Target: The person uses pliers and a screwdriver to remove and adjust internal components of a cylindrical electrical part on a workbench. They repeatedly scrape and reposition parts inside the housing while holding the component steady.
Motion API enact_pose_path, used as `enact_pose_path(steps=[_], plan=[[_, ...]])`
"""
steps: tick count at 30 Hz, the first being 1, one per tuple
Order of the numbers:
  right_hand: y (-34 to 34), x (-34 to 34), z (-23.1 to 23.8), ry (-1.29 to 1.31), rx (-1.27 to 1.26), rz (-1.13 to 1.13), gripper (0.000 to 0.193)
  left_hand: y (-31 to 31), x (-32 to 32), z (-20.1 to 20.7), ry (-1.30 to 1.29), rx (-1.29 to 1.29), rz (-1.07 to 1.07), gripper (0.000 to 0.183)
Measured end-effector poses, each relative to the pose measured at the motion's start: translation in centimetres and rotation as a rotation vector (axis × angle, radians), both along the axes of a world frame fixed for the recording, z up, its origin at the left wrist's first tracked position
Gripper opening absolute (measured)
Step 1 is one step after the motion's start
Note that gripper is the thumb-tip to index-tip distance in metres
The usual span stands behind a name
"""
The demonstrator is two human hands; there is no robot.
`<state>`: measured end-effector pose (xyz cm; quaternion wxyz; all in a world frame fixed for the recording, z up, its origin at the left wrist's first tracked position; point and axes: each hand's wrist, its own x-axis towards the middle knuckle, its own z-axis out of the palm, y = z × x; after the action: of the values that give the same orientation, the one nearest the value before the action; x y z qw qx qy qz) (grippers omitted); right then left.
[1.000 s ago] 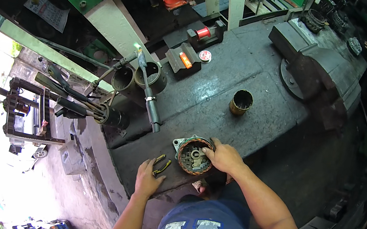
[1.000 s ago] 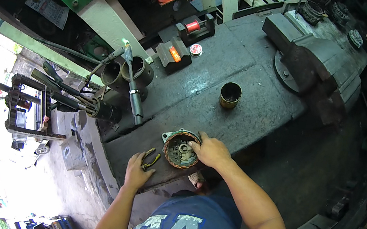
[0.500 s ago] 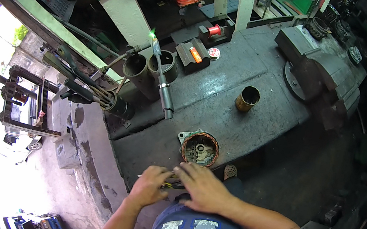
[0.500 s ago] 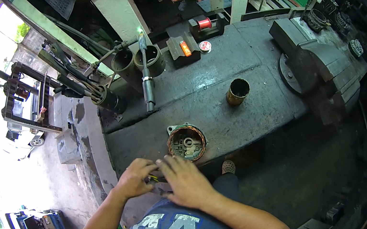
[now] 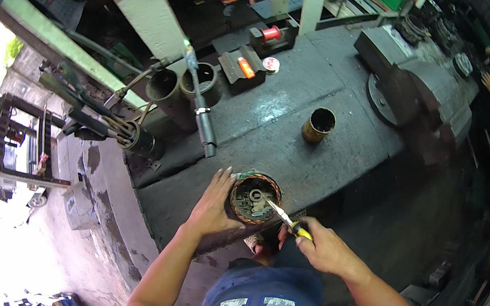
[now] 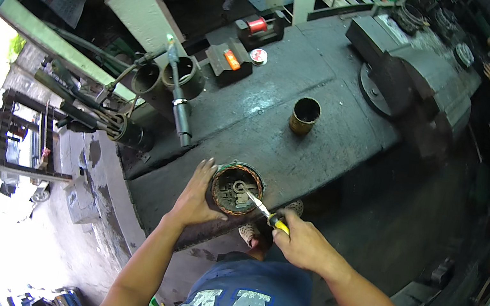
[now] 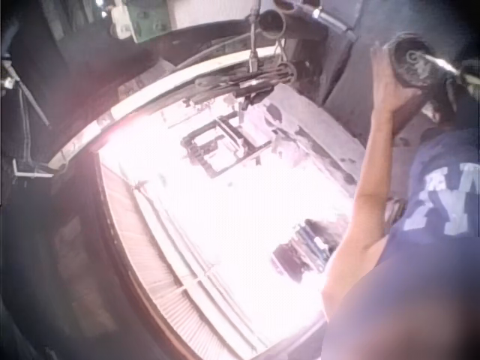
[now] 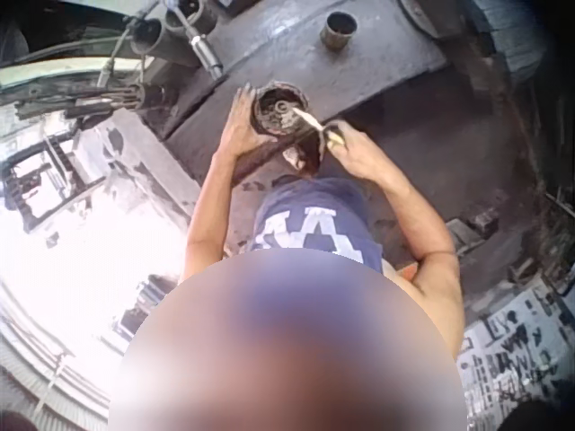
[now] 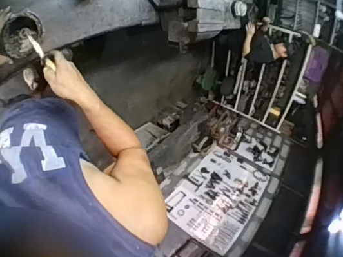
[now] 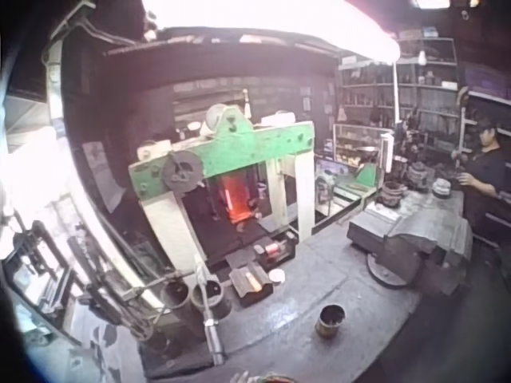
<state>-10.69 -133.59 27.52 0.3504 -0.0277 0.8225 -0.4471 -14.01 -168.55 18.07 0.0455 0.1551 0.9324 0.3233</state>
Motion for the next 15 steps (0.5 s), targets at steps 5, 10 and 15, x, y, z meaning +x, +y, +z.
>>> enact_pose_path(steps=[5, 10, 15], plan=[[0.0, -1.7, -0.4, 0.012, 0.130, 0.079, 0.030, 2.4, -3.9, -0.2, -0.190, 0.143, -0.036, 0.143], [1.9, -4.9, 1.1, 0.419, 0.320, 0.244, 0.031, 4.0, -6.0, 1.3, -0.375, 0.265, 0.155, 0.140], [2.7, -8.0, 2.5, 0.617, 0.451, 0.449, 0.024, 3.4, -7.5, 2.3, -0.380, 0.108, 0.019, 0.144]])
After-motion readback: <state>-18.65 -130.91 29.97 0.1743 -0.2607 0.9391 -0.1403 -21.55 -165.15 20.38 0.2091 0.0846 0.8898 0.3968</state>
